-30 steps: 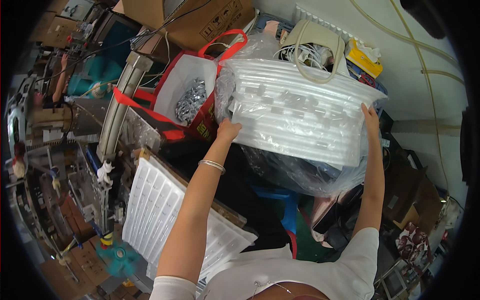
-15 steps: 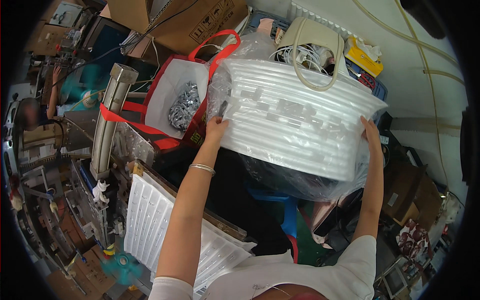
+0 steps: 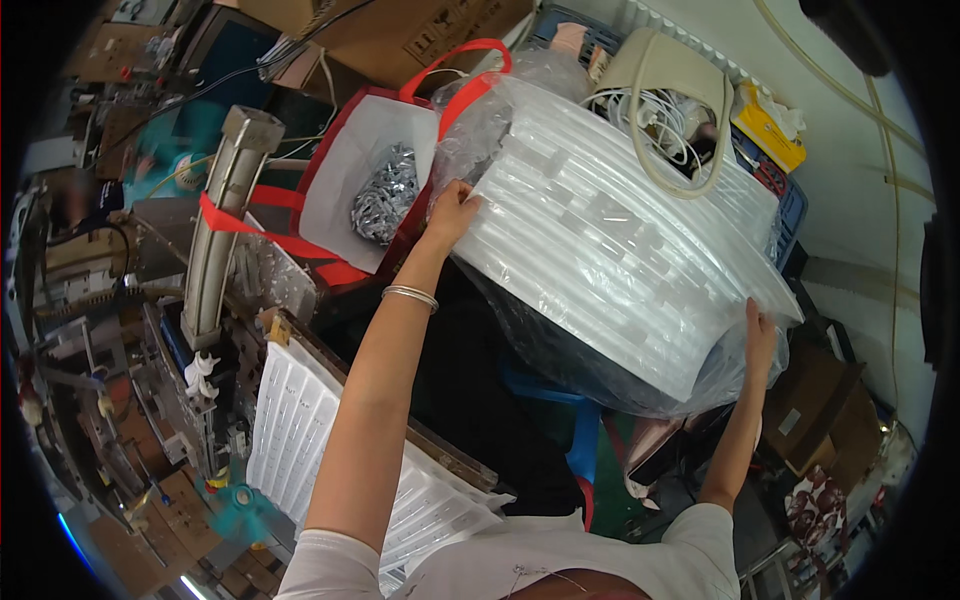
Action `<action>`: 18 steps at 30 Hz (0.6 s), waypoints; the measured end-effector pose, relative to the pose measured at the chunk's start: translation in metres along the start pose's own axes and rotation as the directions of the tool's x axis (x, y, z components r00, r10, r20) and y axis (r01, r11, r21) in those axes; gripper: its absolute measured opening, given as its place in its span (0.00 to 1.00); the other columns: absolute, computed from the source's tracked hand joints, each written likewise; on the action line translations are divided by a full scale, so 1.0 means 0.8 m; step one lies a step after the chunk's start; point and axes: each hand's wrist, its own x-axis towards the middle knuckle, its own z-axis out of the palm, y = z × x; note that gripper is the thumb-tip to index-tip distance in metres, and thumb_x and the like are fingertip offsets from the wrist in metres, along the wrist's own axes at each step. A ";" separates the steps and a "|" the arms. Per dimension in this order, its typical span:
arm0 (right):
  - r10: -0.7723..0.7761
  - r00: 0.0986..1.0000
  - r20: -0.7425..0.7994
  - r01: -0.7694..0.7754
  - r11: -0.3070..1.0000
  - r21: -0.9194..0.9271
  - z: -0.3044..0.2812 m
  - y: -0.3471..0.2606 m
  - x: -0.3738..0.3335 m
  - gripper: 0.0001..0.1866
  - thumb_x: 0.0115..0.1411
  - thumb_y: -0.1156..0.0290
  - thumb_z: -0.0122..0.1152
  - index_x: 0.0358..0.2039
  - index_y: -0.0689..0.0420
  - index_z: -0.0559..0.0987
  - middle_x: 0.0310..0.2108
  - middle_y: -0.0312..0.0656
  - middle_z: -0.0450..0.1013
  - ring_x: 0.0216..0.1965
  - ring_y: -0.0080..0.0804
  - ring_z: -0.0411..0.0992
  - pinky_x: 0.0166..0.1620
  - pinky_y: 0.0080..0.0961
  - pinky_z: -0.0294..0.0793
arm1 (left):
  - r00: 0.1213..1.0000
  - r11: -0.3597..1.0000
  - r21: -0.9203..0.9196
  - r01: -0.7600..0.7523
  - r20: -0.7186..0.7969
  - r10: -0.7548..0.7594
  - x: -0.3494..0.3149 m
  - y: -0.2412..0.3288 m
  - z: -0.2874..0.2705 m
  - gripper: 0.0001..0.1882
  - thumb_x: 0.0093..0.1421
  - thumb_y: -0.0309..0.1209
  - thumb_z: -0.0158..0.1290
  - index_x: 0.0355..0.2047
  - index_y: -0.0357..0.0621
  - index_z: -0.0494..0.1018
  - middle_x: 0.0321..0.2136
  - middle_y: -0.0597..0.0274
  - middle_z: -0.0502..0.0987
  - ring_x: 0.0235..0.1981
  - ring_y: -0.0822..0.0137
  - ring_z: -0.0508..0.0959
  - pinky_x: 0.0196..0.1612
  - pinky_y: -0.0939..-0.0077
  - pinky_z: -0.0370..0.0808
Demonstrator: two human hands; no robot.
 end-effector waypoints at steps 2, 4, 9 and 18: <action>0.051 0.997 0.057 -0.046 0.995 -0.092 0.009 -0.013 -0.015 0.25 0.57 0.54 0.55 0.38 0.69 0.73 0.30 0.48 0.73 0.34 0.40 0.71 0.40 0.28 0.67 | 1.000 1.000 0.028 -0.011 0.011 0.010 0.001 -0.008 0.001 0.12 0.52 0.30 0.54 0.35 0.37 0.69 0.28 0.56 0.75 0.31 0.64 0.74 0.38 0.72 0.70; 0.100 0.990 0.098 -0.080 0.980 -0.183 0.005 -0.013 -0.014 0.24 0.58 0.57 0.55 0.42 0.69 0.72 0.35 0.51 0.73 0.39 0.43 0.70 0.44 0.30 0.66 | 0.999 0.996 0.092 -0.013 -0.040 0.016 0.004 -0.027 0.001 0.14 0.52 0.32 0.54 0.35 0.37 0.69 0.29 0.53 0.75 0.32 0.60 0.75 0.39 0.69 0.70; -0.394 0.838 -0.378 0.339 0.918 -0.204 -0.030 -0.109 -0.021 0.29 0.56 0.70 0.57 0.55 0.65 0.60 0.56 0.55 0.57 0.59 0.46 0.53 0.57 0.36 0.55 | 1.000 0.974 0.225 0.003 -0.011 0.000 -0.003 -0.007 0.025 0.19 0.51 0.37 0.54 0.39 0.38 0.70 0.34 0.48 0.76 0.37 0.54 0.76 0.42 0.66 0.70; -0.853 0.376 0.363 0.914 0.279 -0.294 0.039 -0.338 0.029 0.20 0.49 0.76 0.61 0.45 0.53 0.73 0.46 0.44 0.69 0.53 0.47 0.63 0.51 0.35 0.65 | 0.999 0.944 0.330 -0.030 0.026 0.023 -0.013 -0.006 0.016 0.24 0.52 0.41 0.54 0.44 0.38 0.68 0.40 0.43 0.74 0.44 0.47 0.73 0.47 0.62 0.68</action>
